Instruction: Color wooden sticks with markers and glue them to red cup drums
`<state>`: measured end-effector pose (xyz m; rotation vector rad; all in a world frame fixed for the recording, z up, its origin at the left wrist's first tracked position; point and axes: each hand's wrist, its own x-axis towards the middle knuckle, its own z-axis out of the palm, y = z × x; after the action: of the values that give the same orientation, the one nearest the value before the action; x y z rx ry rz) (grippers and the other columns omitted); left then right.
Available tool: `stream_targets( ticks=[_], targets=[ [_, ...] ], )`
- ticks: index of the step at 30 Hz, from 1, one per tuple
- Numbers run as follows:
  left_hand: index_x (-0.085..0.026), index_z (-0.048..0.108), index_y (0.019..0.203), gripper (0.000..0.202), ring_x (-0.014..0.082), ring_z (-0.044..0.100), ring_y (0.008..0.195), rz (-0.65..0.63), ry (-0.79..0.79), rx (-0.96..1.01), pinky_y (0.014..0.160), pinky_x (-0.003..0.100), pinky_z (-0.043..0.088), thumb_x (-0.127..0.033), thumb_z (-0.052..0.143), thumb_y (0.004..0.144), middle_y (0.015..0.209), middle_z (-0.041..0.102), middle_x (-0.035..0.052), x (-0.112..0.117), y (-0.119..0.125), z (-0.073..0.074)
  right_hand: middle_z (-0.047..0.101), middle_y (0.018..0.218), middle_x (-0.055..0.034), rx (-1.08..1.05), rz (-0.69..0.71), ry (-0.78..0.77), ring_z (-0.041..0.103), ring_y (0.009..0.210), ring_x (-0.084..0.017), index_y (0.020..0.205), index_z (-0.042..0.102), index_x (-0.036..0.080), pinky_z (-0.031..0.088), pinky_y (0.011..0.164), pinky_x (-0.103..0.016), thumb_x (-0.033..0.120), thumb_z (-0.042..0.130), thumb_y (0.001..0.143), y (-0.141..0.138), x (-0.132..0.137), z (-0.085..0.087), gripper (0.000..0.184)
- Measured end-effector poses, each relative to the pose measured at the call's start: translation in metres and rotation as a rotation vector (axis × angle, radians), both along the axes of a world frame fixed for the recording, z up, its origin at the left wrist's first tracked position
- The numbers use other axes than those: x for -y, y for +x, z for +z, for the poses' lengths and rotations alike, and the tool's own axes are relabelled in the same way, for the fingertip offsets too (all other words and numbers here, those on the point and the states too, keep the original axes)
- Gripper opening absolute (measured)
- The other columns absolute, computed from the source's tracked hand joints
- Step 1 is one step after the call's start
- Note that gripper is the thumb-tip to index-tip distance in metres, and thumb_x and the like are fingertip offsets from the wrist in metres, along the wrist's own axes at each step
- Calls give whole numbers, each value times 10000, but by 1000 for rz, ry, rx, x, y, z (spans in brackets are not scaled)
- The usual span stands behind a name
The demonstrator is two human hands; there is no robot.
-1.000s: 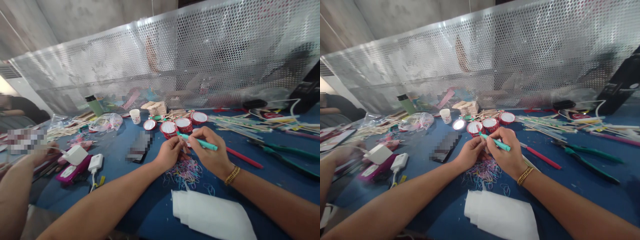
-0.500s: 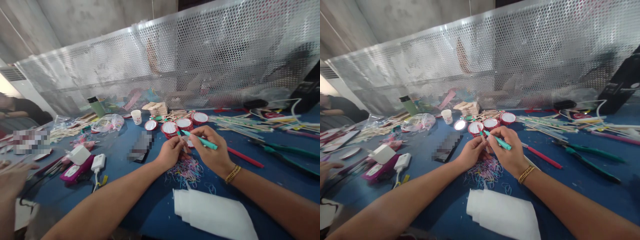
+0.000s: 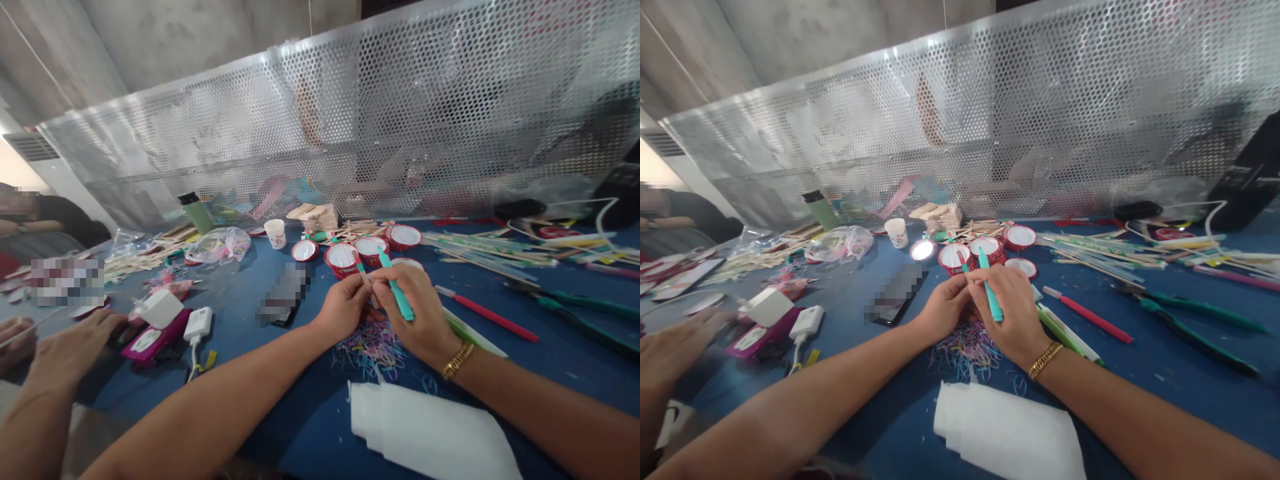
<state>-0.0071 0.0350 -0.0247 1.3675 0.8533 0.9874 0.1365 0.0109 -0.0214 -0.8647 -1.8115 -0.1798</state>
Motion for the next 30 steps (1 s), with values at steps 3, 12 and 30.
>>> stream_targets(
  ticks=[3, 12, 30],
  targets=[
    [-185, 536, 795, 363, 119, 599, 504, -1, 1, 5, 499, 226, 463, -530, 647, 812, 636, 613, -23, 1, 0, 1, 680, 942, -26, 13, 38, 7, 620, 912, -206, 1125, 599, 256, 409, 866, -401, 262, 454, 993, 2, 0, 1, 196],
    [-185, 531, 809, 357, 115, 593, 512, -20, -15, 18, 513, 228, 458, -520, 656, 808, 647, 593, -27, 0, 0, 1, 679, 1026, -76, -23, -62, 33, 624, 986, -249, 1235, 534, 217, 423, 920, -449, 301, 514, 950, 1, 0, -2, 297],
    [-190, 525, 802, 371, 129, 630, 532, -32, 7, -19, 483, 215, 448, -541, 645, 806, 661, 610, -18, 0, 0, 1, 695, 730, 19, -77, -121, 30, 647, 720, -190, 843, 594, 252, 416, 922, -469, 310, 640, 869, 11, -9, 3, 79]
  ],
)
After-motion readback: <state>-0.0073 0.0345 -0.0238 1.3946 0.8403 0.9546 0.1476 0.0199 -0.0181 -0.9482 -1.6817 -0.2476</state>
